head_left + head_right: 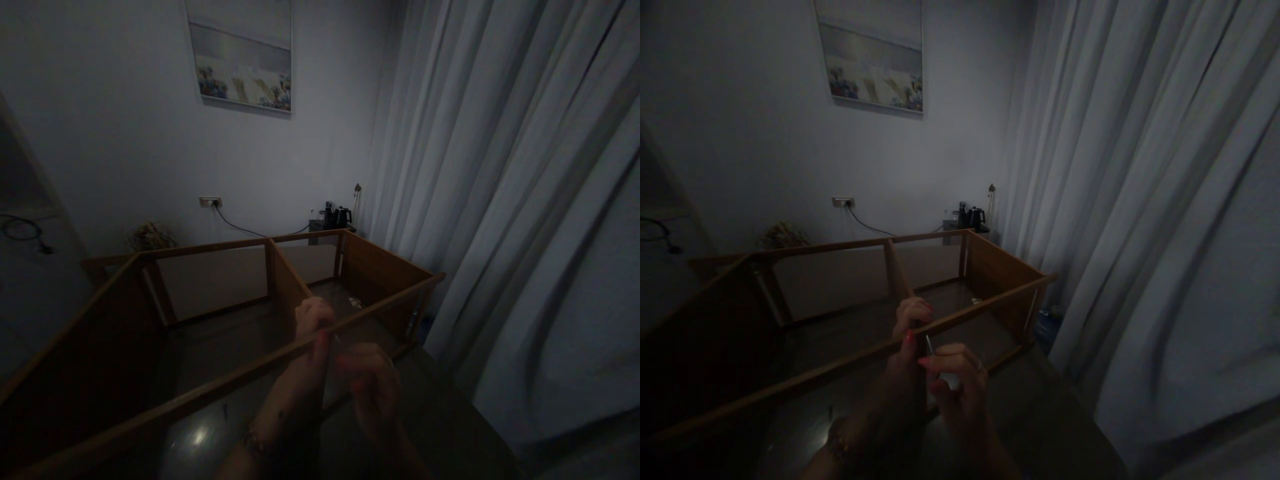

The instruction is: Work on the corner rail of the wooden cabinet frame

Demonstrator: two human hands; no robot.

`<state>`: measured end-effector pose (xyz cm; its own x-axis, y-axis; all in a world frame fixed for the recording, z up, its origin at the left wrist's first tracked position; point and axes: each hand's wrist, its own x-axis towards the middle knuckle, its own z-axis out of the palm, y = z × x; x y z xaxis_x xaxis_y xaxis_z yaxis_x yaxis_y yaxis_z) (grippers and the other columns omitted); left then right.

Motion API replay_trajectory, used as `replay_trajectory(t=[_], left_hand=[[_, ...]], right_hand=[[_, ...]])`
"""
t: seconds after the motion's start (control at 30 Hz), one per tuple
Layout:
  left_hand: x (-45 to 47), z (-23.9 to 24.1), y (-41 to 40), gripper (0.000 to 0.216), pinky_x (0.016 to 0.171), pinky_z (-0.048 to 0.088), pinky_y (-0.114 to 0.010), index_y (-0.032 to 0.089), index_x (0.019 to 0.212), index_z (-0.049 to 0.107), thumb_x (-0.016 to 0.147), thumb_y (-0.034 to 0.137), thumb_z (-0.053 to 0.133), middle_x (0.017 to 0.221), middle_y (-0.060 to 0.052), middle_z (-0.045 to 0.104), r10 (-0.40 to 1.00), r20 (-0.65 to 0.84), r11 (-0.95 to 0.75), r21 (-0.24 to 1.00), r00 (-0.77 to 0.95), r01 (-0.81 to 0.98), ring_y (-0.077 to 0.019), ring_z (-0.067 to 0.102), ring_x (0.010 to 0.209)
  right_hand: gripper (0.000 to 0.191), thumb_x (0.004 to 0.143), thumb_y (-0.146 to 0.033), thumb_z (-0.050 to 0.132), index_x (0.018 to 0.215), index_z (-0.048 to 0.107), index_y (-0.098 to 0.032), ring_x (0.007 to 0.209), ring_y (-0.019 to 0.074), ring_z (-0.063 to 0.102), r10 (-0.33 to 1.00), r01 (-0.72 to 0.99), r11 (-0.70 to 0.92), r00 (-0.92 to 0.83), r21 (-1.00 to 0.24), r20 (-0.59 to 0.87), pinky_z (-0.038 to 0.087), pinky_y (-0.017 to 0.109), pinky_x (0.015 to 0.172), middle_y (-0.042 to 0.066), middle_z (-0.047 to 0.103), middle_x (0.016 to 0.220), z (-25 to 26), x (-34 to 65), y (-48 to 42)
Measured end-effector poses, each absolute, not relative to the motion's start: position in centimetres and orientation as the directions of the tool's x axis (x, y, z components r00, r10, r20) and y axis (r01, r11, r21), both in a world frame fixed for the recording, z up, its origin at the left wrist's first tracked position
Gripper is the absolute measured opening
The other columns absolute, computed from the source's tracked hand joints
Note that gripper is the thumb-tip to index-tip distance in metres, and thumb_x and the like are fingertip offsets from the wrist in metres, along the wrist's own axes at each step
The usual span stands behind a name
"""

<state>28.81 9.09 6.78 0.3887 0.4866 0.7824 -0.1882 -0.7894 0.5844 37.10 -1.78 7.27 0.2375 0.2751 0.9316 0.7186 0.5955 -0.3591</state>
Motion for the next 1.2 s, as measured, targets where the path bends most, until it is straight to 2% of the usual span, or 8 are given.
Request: replay_trajectory(t=[0.17,0.37,0.5,0.63,0.73,0.87,1.0,1.2], left_hand=[[28.6,7.3,9.1,0.064,0.08,0.045,-0.044,0.026,0.088,0.051,0.107,0.071,0.01,0.091,-0.006,0.054,0.487,0.778,-0.802,0.579,0.397,-0.15,-0.0273,0.051,0.091],[27.6,7.8,8.6,0.044,0.088,0.051,-0.044,0.026,0.099,0.052,0.113,0.053,0.021,0.101,-0.007,0.055,0.483,0.751,-0.782,0.602,0.451,-0.164,-0.0272,0.054,0.098],[27.4,7.7,8.3,0.039,0.084,0.053,-0.043,0.027,0.103,0.049,0.111,0.056,0.024,0.102,-0.007,0.054,0.497,0.75,-0.76,0.619,0.436,-0.199,-0.0268,0.054,0.095],[28.4,7.0,8.6,0.031,0.087,0.056,-0.046,0.029,0.108,0.043,0.11,0.058,0.033,0.105,-0.009,0.055,0.558,0.744,-0.706,0.658,0.367,-0.262,-0.0283,0.057,0.1],[29.4,6.4,9.2,0.033,0.088,0.057,-0.047,0.029,0.104,0.04,0.108,0.062,0.036,0.101,-0.008,0.055,0.558,0.763,-0.695,0.645,0.325,-0.318,-0.028,0.057,0.097],[30.2,5.6,9.8,0.034,0.085,0.057,-0.048,0.028,0.099,0.041,0.106,0.061,0.04,0.097,-0.007,0.053,0.566,0.77,-0.659,0.638,0.296,-0.399,-0.0279,0.056,0.093],[30.3,5.5,9.8,0.031,0.086,0.056,-0.049,0.028,0.099,0.041,0.106,0.059,0.043,0.097,-0.007,0.053,0.559,0.777,-0.66,0.629,0.291,-0.411,-0.0283,0.055,0.093],[29.6,6.3,9.2,0.028,0.084,0.056,-0.042,0.029,0.1,0.04,0.108,0.055,0.041,0.1,-0.005,0.051,0.551,0.775,-0.676,0.632,0.31,-0.379,-0.0259,0.055,0.094]], right_hand=[[0.029,0.11,-0.047,0.051,0.108,0.073,-0.028,0.07,0.0166,0.074,0.282,0.753,0.586,0.157,-0.299,0.947,0.059,0.027,0.058,0.002,0.078,0.085,6.8,37.8,-1.9],[0.03,0.111,-0.047,0.05,0.108,0.073,-0.027,0.074,0.0153,0.074,0.316,0.747,0.576,0.169,-0.33,0.934,0.06,0.026,0.066,0.001,0.077,0.087,6.7,37.8,-2.1],[0.03,0.11,-0.047,0.051,0.107,0.074,-0.028,0.077,0.0165,0.075,0.344,0.734,0.598,0.128,-0.322,0.93,0.061,0.027,0.068,0.001,0.078,0.087,7.5,38.3,-2.2],[0.025,0.11,-0.041,0.052,0.117,0.074,-0.029,0.076,0.0173,0.076,0.321,0.765,0.606,0.013,-0.216,0.947,0.06,0.028,0.066,0.002,0.08,0.088,8.2,39.1,-2.3],[0.024,0.11,-0.032,0.054,0.127,0.071,-0.029,0.072,0.0168,0.074,0.238,0.829,0.553,-0.057,-0.087,0.97,0.06,0.03,0.064,0.002,0.08,0.089,8.1,39.4,-2.4],[0.013,0.104,-0.021,0.065,0.115,0.072,-0.024,0.063,0.014,0.07,0.132,0.875,0.484,-0.058,-0.013,0.99,0.058,0.027,0.058,0.0,0.077,0.079,8.0,39.3,-2.6],[0.01,0.102,-0.016,0.064,0.095,0.069,-0.022,0.059,0.0132,0.064,0.146,0.881,0.464,0.025,-0.091,0.989,0.055,0.027,0.055,-0.001,0.07,0.071,8.6,38.3,-2.8],[0.021,0.102,-0.018,0.058,0.082,0.056,-0.025,0.057,0.0117,0.059,0.301,0.734,0.536,0.297,-0.418,0.906,0.048,0.022,0.051,-0.004,0.062,0.069,7.7,36.9,-2.4]])
